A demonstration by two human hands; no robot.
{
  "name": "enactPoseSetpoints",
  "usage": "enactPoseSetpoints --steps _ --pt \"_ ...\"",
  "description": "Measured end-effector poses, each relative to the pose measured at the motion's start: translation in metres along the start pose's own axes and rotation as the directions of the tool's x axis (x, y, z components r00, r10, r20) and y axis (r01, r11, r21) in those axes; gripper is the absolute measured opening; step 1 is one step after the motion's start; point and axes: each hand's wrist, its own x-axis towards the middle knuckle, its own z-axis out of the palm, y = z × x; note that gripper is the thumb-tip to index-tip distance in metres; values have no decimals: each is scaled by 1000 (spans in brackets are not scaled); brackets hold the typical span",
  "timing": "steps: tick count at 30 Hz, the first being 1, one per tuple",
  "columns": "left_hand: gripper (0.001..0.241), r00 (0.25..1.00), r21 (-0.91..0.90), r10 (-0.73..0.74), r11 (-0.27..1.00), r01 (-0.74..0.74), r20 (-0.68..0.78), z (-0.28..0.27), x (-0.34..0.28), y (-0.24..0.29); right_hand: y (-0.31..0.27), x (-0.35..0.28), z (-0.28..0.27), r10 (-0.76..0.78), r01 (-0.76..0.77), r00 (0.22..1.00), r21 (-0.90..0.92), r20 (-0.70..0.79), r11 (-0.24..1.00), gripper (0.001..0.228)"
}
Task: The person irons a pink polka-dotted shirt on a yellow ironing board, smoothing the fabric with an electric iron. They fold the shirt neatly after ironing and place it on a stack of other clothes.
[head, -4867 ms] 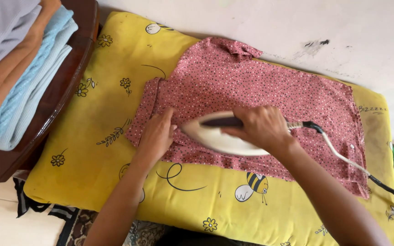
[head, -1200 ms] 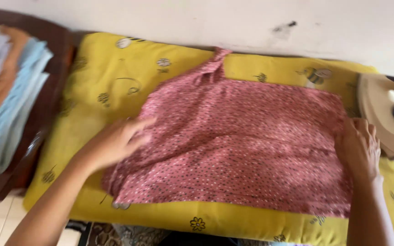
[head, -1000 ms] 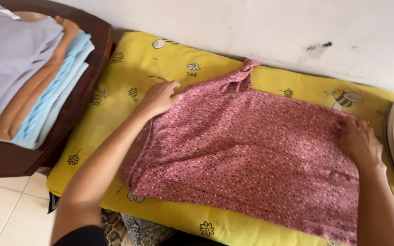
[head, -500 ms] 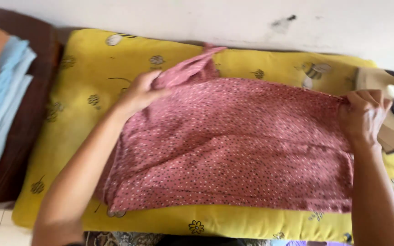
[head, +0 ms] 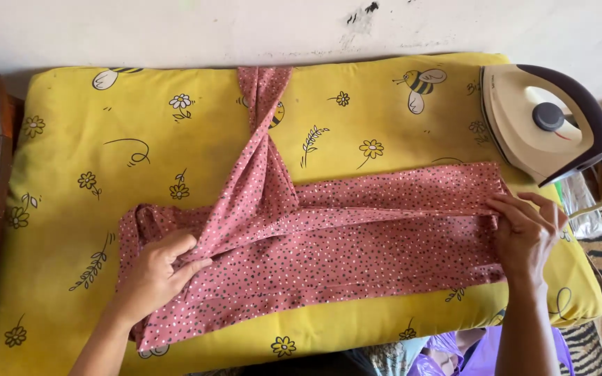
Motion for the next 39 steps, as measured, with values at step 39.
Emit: enactPoseSetpoints --steps 39 --pt "25 988 -132 -55 991 36 -143 -61 44 -76 -385 85 57 -443 233 889 719 115 654 6"
